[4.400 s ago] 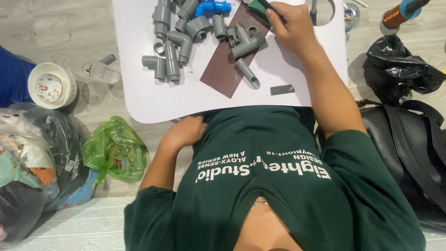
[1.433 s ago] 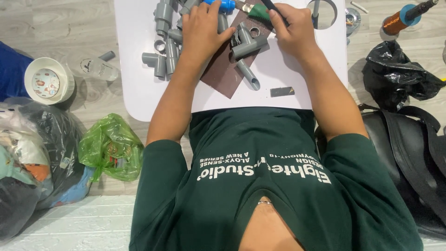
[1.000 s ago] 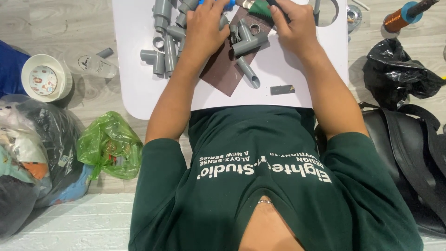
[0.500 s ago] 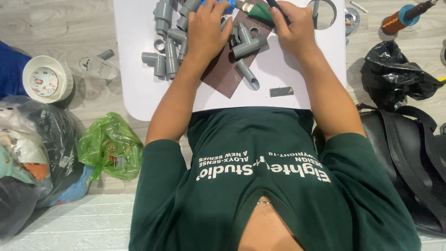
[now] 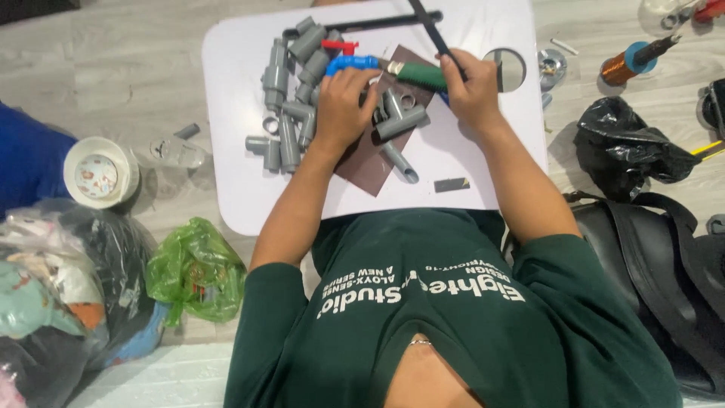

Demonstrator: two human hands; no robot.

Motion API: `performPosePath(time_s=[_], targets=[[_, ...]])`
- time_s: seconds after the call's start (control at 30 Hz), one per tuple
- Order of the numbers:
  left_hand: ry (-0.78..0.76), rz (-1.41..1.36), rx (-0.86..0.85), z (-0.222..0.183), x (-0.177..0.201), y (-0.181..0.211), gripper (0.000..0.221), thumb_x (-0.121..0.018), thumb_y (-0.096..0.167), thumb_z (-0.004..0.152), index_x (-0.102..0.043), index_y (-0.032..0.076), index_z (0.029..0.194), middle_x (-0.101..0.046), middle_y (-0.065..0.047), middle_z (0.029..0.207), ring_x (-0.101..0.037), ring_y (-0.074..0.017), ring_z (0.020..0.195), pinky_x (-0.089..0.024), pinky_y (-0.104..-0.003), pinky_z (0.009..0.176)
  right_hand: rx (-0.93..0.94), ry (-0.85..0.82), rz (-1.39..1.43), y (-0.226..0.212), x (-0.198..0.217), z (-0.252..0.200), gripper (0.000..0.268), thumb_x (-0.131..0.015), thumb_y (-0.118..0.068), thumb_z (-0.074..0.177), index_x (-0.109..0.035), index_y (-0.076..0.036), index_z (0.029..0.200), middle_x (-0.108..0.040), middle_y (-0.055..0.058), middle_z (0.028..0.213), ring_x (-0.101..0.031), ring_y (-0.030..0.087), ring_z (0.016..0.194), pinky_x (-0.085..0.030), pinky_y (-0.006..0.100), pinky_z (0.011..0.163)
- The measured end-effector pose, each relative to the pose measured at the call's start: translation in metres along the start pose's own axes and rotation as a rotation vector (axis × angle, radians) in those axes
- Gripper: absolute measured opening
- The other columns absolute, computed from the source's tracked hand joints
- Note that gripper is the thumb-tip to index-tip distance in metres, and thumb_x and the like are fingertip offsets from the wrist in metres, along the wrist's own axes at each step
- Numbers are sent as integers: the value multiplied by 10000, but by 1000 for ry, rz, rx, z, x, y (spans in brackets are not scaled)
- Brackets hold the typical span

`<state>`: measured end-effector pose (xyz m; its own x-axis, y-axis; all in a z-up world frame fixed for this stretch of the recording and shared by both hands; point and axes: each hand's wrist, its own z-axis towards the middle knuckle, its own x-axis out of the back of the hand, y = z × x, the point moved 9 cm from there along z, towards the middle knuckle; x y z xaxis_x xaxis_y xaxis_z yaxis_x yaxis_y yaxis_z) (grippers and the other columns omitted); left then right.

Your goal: Sanding the edges of PVC pipe fittings and assembling them into a structure

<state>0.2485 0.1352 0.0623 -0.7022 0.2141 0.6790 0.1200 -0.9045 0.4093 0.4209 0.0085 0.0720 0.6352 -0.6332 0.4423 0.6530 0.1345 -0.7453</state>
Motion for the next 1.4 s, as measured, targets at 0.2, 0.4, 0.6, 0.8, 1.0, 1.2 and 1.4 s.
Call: performPosePath(time_s=[0.2, 0.4, 0.6, 0.8, 1.0, 1.2, 1.4], targets=[[-2, -74, 63, 0, -6, -12, 210, -631, 81, 964, -703, 110, 1159, -722, -51, 1008, -660, -250, 914, -474, -402, 797, -71, 1, -30, 11, -3, 3, 263, -560, -109, 1121, -738, 74, 1056, -562, 23, 720, -468, 119, 643, -322, 294, 556], [74, 6, 96, -3, -6, -24, 218, -673, 100, 924, -735, 177, 1118, -649, -21, 814, -664, -240, 722, -486, -354, 666, -18, 76, -13, 9, 0, 11, 221, -614, -86, 1089, -792, 17, 1006, -598, 159, 542, -571, 241, 457, -392, 308, 468], [84, 48, 73, 1, -6, -18, 171, -702, 109, 883, -735, 179, 1035, -594, 0, 764, -615, -218, 668, -452, -356, 637, -54, 90, -33, 25, -4, 7, 189, -625, -95, 1057, -797, -29, 1012, -619, 149, 546, -616, 313, 495, -450, 337, 499], [65, 40, 89, 6, -7, -15, 150, -703, 116, 873, -744, 181, 1002, -575, 21, 721, -596, -185, 642, -439, -337, 638, -68, 80, -112, 39, -7, 6, 180, -640, -127, 1039, -796, -46, 1000, -613, 125, 531, -615, 313, 498, -475, 355, 498], [53, 84, 68, 5, -13, -15, 114, -696, 172, 906, -728, 192, 1013, -547, 30, 724, -583, -179, 636, -432, -330, 634, -85, 64, -109, 43, -4, -3, 169, -651, -124, 1024, -808, -62, 1035, -606, 105, 526, -600, 301, 517, -491, 337, 558], [8, 205, 20, -3, -28, -20, 154, -737, 243, 882, -737, 211, 1032, -547, 26, 746, -608, -189, 670, -449, -336, 641, -126, 67, -46, 30, -1, 1, 164, -659, -135, 1015, -815, -91, 1042, -611, 100, 527, -603, 291, 530, -485, 332, 581], [-54, 230, 41, 6, -26, -16, 81, -720, 245, 911, -730, 182, 962, -535, 9, 722, -598, -194, 648, -430, -334, 651, -188, 93, -8, 38, -4, -1, 198, -619, -147, 1029, -809, -94, 1047, -592, 66, 479, -564, 218, 464, -459, 299, 598]])
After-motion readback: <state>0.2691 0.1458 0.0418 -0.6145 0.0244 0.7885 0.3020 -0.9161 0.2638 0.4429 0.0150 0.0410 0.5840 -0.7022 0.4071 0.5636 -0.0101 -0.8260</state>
